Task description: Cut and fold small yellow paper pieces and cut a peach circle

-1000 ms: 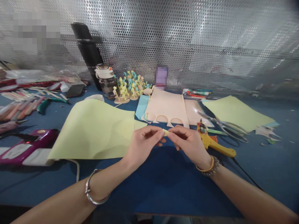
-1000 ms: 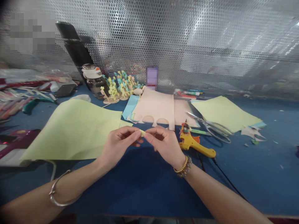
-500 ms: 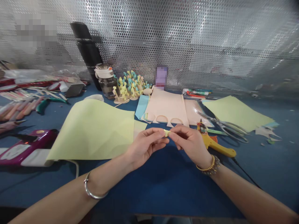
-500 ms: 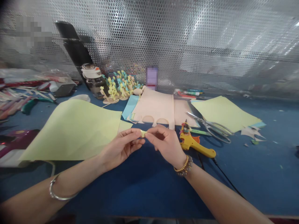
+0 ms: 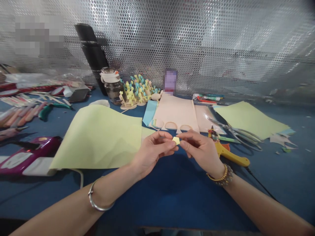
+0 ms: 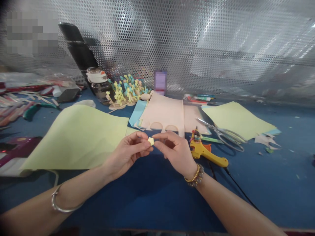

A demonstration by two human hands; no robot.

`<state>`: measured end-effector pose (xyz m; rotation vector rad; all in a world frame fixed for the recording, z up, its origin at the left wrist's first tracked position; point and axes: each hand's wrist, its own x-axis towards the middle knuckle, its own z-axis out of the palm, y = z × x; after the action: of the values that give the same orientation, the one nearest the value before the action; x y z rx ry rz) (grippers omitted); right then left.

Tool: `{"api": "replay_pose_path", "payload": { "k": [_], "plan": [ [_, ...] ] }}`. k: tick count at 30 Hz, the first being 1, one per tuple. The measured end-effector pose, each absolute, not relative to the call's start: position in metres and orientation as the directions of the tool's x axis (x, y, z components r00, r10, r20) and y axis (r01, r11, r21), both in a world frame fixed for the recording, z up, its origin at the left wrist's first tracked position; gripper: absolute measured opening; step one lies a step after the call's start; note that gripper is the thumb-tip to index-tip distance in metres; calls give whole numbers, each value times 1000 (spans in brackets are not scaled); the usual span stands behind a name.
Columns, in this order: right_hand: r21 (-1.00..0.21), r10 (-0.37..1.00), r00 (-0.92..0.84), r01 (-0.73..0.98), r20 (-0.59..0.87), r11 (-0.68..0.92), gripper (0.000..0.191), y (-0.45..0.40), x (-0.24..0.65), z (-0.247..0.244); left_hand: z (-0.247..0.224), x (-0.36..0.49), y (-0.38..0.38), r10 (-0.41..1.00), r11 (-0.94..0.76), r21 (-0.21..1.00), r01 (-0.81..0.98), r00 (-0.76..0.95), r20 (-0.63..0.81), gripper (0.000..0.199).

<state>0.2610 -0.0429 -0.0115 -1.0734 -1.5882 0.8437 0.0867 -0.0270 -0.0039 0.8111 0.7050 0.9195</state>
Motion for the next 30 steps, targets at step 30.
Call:
{"api": "replay_pose_path", "payload": {
  "k": [30],
  "plan": [
    [-902,947,-119,286,300,322,17,-45,259,-9,2,88,-32,967,9,994,-107,255,19,19]
  ]
}}
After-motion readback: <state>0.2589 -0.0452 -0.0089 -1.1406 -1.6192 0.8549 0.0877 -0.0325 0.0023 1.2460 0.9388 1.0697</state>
